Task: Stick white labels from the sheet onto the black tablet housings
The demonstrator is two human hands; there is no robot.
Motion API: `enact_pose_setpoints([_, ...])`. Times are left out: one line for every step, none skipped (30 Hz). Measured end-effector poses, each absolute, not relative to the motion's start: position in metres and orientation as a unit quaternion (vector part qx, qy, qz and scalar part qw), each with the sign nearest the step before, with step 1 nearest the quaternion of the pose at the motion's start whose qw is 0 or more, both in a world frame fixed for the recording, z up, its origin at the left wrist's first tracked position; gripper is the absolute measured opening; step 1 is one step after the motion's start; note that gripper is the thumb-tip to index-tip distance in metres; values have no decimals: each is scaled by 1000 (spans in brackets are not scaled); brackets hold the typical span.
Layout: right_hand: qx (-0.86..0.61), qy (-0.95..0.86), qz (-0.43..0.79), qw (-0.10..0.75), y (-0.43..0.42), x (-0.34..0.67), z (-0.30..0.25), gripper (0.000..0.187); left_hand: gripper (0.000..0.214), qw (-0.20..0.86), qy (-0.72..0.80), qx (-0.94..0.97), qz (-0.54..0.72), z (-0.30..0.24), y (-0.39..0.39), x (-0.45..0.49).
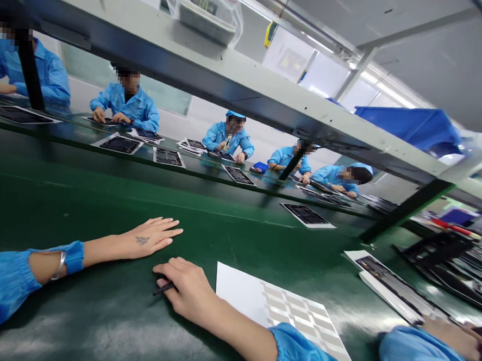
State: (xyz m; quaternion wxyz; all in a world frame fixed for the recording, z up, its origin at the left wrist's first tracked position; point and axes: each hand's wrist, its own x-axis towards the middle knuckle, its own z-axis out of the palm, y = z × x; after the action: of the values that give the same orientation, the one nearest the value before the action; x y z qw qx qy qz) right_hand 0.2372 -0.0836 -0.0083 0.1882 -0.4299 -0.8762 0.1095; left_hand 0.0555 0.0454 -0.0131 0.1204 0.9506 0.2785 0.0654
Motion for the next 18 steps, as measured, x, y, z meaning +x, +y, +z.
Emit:
enact_pose_setpoints([-430,-876,110,188,-84,237,-8,24,50,117,278,951,64,-13,46,56])
enact_pose_setpoints([-429,-877,110,188,-83,237,-8,24,50,113,277,952,64,-14,46,56])
enact_pose_setpoints([-428,-877,110,189,-83,237,-8,24,50,108,276,953,65,-14,46,55])
enact_pose_setpoints([-428,-877,109,190,-83,237,-8,24,50,105,274,954,67,-15,47,55])
enact_pose_setpoints([-427,-877,108,191,-83,237,-8,23,49,102,272,954,69,-15,47,55])
enact_pose_setpoints([-427,-877,107,192,-83,237,-8,23,49,103,270,955,71,-16,48,55])
enact_pose_setpoints([-427,-877,107,193,-83,237,-8,23,49,104,270,955,73,-16,48,55])
enact_pose_setpoints([-427,-877,106,194,-83,237,-8,23,49,107,270,954,73,-16,48,55])
enact_pose_setpoints([-427,-877,106,195,-83,237,-8,23,49,112,271,953,73,-16,48,55])
enact_pose_setpoints([-427,-877,106,195,-83,237,-7,23,50,117,273,952,73,-16,48,55])
enact_pose_setpoints([-426,-877,105,196,-83,237,-7,23,50,123,273,951,76,-16,47,55])
enact_pose_setpoints([-425,-878,104,196,-84,237,-7,22,50,127,272,950,80,-16,47,54])
enact_pose_setpoints([-425,-878,103,195,-84,237,-8,22,50,130,270,950,87,-16,47,54])
enact_pose_setpoints([-425,-878,103,193,-84,237,-8,22,50,131,267,950,95,-17,48,54])
enact_pose_setpoints([-425,-879,104,191,-84,237,-8,22,50,130,264,950,100,-18,48,54])
enact_pose_setpoints([-425,-879,104,190,-84,237,-8,22,49,128,262,951,103,-19,48,54])
enact_pose_setpoints([-426,-878,105,190,-84,237,-8,22,49,125,261,951,103,-19,49,53])
enact_pose_setpoints([-426,-878,105,191,-84,237,-8,23,49,123,262,952,101,-20,49,54])
